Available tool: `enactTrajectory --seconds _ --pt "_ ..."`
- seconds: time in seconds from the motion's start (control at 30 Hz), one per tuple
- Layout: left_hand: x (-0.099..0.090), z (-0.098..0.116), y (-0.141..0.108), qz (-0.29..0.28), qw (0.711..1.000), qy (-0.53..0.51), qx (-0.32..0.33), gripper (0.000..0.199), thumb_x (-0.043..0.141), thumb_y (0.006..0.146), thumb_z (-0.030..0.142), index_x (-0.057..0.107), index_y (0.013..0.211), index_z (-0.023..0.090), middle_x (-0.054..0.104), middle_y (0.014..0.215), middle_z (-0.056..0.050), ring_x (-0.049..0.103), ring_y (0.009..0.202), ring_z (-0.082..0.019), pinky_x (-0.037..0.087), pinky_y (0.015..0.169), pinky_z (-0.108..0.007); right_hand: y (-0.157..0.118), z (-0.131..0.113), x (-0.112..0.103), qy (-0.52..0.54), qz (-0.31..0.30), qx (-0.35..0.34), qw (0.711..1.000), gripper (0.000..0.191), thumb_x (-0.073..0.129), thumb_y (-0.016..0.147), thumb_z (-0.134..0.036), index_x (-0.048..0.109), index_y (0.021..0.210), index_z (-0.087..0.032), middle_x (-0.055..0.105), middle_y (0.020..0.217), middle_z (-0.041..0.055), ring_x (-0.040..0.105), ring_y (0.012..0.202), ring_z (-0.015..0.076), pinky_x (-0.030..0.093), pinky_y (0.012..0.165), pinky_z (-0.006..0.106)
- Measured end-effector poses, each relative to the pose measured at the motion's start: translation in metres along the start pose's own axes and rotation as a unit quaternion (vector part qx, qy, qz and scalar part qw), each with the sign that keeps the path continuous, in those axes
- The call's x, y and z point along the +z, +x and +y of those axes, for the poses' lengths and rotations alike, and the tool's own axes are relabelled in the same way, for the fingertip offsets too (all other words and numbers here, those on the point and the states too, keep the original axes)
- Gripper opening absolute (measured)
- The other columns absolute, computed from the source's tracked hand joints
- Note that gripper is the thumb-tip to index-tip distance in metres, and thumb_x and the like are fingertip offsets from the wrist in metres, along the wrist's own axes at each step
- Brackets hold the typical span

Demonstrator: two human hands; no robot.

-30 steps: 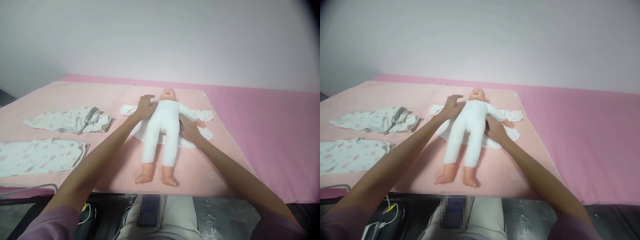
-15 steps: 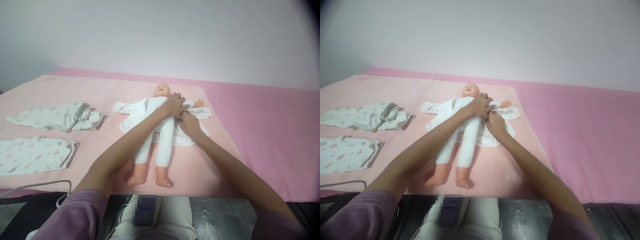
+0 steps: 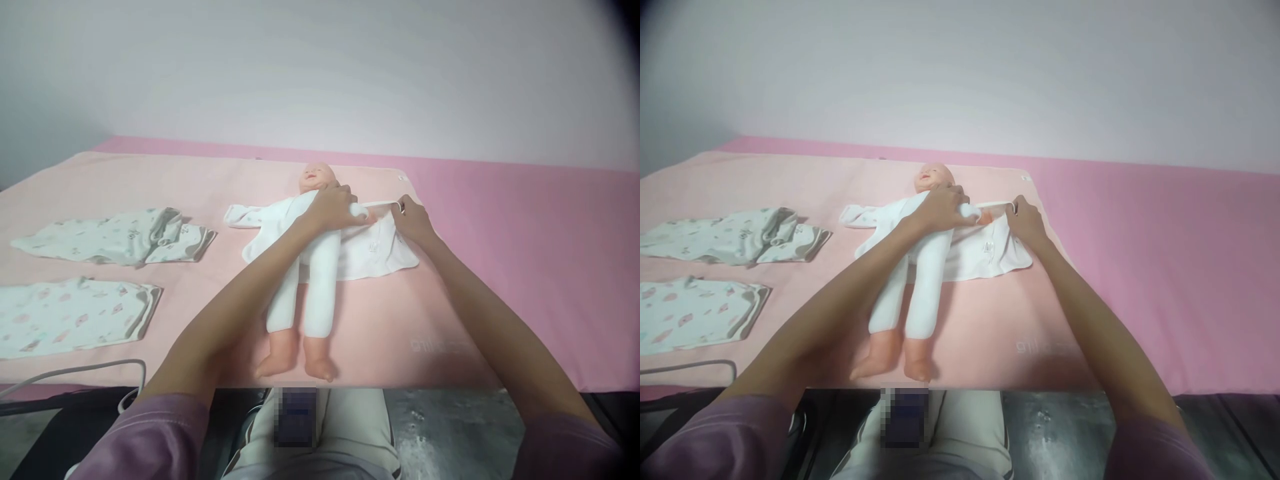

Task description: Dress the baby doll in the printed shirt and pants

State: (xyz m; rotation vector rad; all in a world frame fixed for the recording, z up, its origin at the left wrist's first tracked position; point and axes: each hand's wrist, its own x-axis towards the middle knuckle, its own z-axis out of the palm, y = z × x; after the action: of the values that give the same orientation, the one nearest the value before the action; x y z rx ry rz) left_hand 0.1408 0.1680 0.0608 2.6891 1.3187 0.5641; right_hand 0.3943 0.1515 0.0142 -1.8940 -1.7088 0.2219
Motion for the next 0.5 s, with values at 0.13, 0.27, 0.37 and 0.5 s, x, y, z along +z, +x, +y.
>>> enactTrajectory --seconds 0.13,0.27,0.37,0.5 --pt "0.007 0.009 0.015 -0.052 0.998 0.017 -0.021 0.046 0.07 0.108 0.055 0.086 0.121 0.014 0.076 0.133 -0.022 0.063 0.135 -0.046 0.045 0.12 -0.056 -0.011 -0.027 -0.006 0.046 0.018 -0.069 0.996 0.022 0.05 0.107 -0.043 0.044 0.091 -0.029 0.061 0.078 0.0051 0.057 0.076 0.0279 0.043 0.073 0.039" --pt "0.006 -0.005 0.014 -0.036 0.997 -0.07 -0.014 0.037 0.055 0.116 0.035 0.08 0.132 0.013 0.077 0.138 -0.02 0.067 0.133 -0.037 0.049 0.116 -0.047 -0.026 -0.036 -0.012 0.014 -0.016 -0.124 0.992 0.027 0.054 0.106 -0.046 0.048 0.087 -0.028 0.058 0.072 0.0047 0.053 0.07 0.026 0.036 0.068 0.038" --pt "0.002 -0.026 0.001 0.024 0.991 -0.128 0.01 0.038 0.045 0.11 0.016 0.077 0.131 0.017 0.078 0.14 -0.014 0.067 0.136 -0.031 0.049 0.12 -0.044 -0.031 -0.037 -0.008 -0.021 -0.014 -0.114 0.993 0.032 0.054 0.106 -0.046 0.049 0.081 -0.027 0.057 0.068 0.0055 0.051 0.066 0.0253 0.031 0.066 0.037" --pt "-0.001 -0.027 -0.004 0.095 0.975 -0.201 -0.023 0.049 0.033 0.101 0.002 0.072 0.127 0.016 0.078 0.139 -0.013 0.07 0.133 -0.024 0.051 0.121 -0.04 -0.032 -0.069 0.014 -0.042 -0.016 -0.134 0.99 0.031 0.053 0.107 -0.04 0.05 0.08 -0.026 0.062 0.074 0.0075 0.057 0.073 0.0274 0.032 0.068 0.038"
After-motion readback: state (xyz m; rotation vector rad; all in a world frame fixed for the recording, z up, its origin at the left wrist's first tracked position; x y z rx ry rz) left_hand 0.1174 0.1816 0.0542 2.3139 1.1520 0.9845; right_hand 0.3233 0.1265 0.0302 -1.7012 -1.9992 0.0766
